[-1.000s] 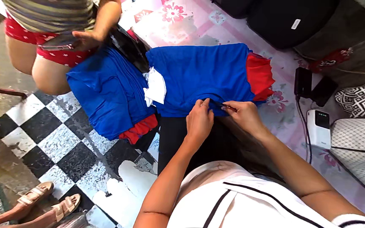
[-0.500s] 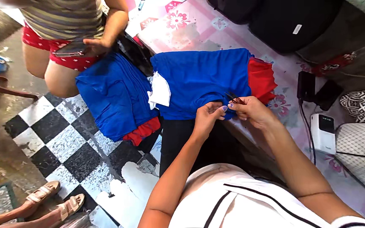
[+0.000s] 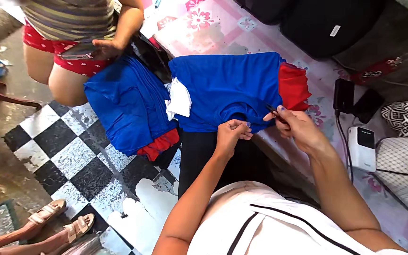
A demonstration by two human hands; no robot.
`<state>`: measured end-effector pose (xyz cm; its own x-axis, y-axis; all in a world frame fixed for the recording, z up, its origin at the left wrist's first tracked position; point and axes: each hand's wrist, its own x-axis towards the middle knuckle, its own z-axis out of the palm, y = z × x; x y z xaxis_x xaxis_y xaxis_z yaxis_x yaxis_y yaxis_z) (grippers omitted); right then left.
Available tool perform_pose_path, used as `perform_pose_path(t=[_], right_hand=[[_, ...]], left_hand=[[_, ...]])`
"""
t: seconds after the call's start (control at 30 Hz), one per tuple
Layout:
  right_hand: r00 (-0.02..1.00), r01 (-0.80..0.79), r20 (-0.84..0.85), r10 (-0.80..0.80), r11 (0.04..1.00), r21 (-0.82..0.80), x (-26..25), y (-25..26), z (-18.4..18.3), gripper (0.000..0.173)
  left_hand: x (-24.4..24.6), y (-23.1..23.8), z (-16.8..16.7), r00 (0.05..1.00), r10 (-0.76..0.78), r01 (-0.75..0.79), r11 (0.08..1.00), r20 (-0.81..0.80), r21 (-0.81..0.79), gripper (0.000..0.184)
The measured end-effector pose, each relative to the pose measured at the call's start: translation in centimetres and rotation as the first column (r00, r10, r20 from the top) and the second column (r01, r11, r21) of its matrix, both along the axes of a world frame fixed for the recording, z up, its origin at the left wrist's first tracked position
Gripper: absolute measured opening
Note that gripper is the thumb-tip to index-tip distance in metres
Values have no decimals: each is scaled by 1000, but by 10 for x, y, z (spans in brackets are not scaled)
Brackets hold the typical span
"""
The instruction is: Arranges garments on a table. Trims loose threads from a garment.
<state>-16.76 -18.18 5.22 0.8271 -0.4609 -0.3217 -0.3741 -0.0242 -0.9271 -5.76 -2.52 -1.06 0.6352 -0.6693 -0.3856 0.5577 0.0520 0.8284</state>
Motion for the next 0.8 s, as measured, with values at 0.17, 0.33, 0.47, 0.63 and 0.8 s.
perform_pose_path(t=[0.17, 0.33, 0.47, 0.63, 0.8], right_hand=[[982, -119, -148, 114, 992, -27, -13, 7, -5, 34], [971, -131, -205, 121, 991, -36, -8, 8, -14, 35], [977, -147, -160, 142, 989, -23, -1, 9, -20, 33], [980, -139, -153, 130, 989, -48, 0, 8, -28, 31], [981, -171, -113, 159, 980, -103, -8, 6, -31, 33]], left_hand=[[-2, -1, -2, 999, -31, 31, 1000, 6, 5, 7], [-3, -3, -5, 1000, -2, 2, 1000, 10, -4, 12], [-5, -4, -4, 1000, 2, -2, 1000, 4, 9, 13], [-6, -3, -9, 1000, 25, -25, 1000, -10, -8, 15], [-5, 3, -10, 990, -134, 132, 990, 32, 46, 11]])
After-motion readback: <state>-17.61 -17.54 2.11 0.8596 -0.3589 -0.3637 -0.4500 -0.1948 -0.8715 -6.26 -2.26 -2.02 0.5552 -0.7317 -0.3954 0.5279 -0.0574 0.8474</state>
